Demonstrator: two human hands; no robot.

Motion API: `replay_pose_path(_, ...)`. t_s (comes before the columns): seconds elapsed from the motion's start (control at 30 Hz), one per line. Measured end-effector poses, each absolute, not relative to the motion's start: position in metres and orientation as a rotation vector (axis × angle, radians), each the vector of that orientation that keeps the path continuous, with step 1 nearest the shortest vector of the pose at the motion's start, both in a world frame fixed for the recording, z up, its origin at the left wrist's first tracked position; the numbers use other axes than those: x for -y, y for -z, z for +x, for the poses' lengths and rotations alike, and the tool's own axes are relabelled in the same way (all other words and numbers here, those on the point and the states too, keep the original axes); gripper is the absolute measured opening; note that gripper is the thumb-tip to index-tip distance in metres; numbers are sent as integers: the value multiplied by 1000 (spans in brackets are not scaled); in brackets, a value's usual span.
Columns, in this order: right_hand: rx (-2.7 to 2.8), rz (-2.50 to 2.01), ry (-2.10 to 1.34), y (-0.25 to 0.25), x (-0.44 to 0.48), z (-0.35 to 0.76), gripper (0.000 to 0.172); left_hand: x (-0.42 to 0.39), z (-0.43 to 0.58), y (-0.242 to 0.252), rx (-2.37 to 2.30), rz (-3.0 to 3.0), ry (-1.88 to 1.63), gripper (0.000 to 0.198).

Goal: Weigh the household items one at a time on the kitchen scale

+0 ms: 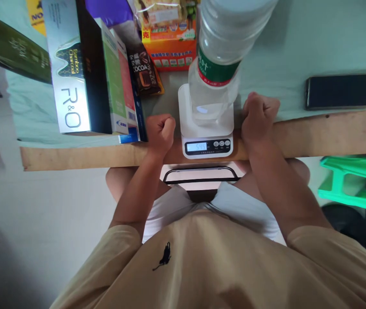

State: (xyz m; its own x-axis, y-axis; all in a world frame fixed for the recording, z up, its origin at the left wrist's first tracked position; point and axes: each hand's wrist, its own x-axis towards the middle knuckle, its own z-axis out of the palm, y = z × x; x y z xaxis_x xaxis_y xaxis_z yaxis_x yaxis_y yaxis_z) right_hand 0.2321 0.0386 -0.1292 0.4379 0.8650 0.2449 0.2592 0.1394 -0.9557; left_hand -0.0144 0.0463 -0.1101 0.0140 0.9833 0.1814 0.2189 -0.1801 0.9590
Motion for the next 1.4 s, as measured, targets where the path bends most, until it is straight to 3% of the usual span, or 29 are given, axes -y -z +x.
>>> replay_pose_path(0.53,1290,-1297,-452,107,-33,227,66,-46,-16,113,-1298,1458,-1232,61)
replay_pose_path(0.7,1441,-1057,-419,83,-38,220,46,-46,-17,115,-1305,1424,-1230,62)
replay_pose_path(0.83,1585,-946,-588,80,-43,213,70,-46,-17,116,-1312,1428,-1222,62)
replay_pose_path(1.0,1678,-808,-668,100,-53,205,86,-45,-15,111,-1335,1456,-1216,57)
replay_pose_path(1.2,1609,-969,-919,98,-53,201,106,-45,-15,109,-1339,1472,-1207,54)
replay_pose_path(1.27,1600,-1009,-894,94,-50,199,106,-45,-15,109,-1334,1479,-1209,55)
replay_pose_path(1.4,1539,-903,-633,99,-54,196,86,-45,-16,107,-1323,1505,-1213,53)
